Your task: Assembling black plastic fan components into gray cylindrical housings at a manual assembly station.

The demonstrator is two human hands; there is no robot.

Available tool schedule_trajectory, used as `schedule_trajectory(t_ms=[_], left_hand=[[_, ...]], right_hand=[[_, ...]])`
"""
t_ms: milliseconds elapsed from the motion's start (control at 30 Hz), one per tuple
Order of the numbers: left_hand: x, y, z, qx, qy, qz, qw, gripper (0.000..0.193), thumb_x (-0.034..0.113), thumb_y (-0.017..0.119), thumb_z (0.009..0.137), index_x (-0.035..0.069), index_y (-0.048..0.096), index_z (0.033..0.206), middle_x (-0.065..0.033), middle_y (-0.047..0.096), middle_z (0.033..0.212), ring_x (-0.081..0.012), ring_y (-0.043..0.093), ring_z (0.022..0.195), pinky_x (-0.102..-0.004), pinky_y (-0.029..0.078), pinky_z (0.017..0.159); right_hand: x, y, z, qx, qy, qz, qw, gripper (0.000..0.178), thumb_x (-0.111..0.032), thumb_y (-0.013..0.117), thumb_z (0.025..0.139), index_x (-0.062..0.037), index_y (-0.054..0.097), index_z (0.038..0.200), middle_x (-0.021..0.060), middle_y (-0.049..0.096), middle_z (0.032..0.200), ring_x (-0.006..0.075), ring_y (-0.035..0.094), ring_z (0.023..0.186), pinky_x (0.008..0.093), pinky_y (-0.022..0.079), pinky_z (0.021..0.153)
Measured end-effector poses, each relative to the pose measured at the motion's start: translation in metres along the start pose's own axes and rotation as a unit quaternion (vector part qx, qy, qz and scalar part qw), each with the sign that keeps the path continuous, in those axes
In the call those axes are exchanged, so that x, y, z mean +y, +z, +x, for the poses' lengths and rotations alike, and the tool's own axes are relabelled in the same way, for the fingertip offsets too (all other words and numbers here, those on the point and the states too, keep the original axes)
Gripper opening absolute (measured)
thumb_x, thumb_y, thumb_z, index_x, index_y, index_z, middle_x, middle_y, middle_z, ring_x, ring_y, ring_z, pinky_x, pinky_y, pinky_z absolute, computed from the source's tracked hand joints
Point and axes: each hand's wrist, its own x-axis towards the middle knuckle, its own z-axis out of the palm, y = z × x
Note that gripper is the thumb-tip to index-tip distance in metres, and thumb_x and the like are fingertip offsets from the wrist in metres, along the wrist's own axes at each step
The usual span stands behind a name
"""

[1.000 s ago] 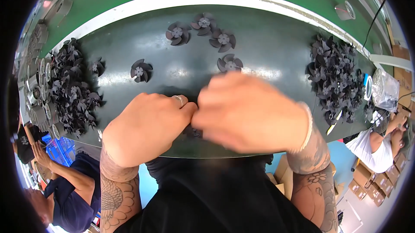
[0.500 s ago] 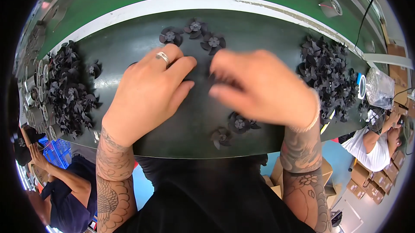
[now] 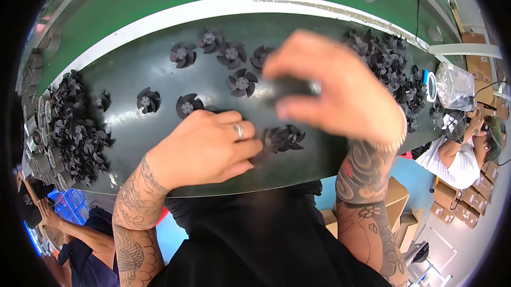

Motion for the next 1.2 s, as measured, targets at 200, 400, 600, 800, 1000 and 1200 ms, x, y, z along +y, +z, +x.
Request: schedule_trajectory(t_ms=[200,400,600,800,1000,1200], left_hand=[[-0.017,-0.012,-0.006,0.113,-0.081,0.015,0.99,0.022,0.023,0.074,0.077,0.006,0.062,0.068,-0.0057,0.056,0.064,-0.0263,0.059,0.069,-0.0404,0.049,0.058],[-0.017,-0.021,-0.004,0.142,-0.138,0.121,0.973,0.026,0.023,0.075,0.074,0.006,0.06,0.061,-0.0047,0.054,0.061,-0.0269,0.059,0.068,-0.0408,0.048,0.056],[-0.014,-0.026,-0.005,0.161,-0.185,0.13,0.961,0.021,0.019,0.078,0.072,0.01,0.068,0.089,-0.0051,0.062,0.083,-0.0275,0.062,0.078,-0.04,0.05,0.064],[-0.008,0.0,0.008,0.149,0.006,0.066,0.987,0.031,0.018,0.079,0.073,0.013,0.071,0.102,-0.0004,0.061,0.103,-0.0228,0.058,0.098,-0.0366,0.046,0.084],[-0.018,0.006,0.005,0.144,-0.023,0.1,0.984,0.023,0.012,0.077,0.074,0.01,0.068,0.094,-0.0001,0.06,0.096,-0.0237,0.058,0.094,-0.0368,0.046,0.081],[-0.01,-0.004,0.011,0.23,-0.091,0.108,0.963,0.043,0.017,0.084,0.069,0.011,0.069,0.109,-0.0009,0.059,0.098,-0.0233,0.056,0.094,-0.0374,0.044,0.08]], right_hand=[[-0.013,0.029,-0.022,-0.204,0.042,-0.013,0.978,0.05,-0.013,0.084,0.064,-0.0059,0.068,0.111,0.0092,0.063,0.106,0.0311,0.059,0.102,0.0417,0.049,0.086],[0.007,0.041,-0.012,-0.059,0.012,0.11,0.992,0.037,-0.008,0.082,0.071,-0.002,0.068,0.105,0.0107,0.065,0.087,0.0294,0.063,0.08,0.0394,0.051,0.074],[0.016,0.023,-0.028,-0.061,0.093,0.097,0.989,0.048,-0.016,0.087,0.069,-0.0002,0.066,0.109,0.0104,0.065,0.098,0.0257,0.062,0.086,0.0362,0.051,0.076],[0.002,0.033,-0.025,-0.105,0.025,0.001,0.994,0.038,-0.018,0.085,0.066,-0.0045,0.067,0.096,0.0085,0.06,0.09,0.0308,0.057,0.088,0.0403,0.048,0.075],[0.005,0.034,-0.025,-0.089,0.065,0.096,0.989,0.023,-0.004,0.079,0.068,-0.0039,0.06,0.081,0.0067,0.056,0.073,0.0292,0.056,0.072,0.0392,0.046,0.064],[0.003,0.035,-0.027,-0.014,0.03,0.023,0.999,0.023,-0.004,0.078,0.072,-0.0031,0.058,0.083,0.0078,0.055,0.074,0.0288,0.056,0.071,0.0387,0.046,0.063]])
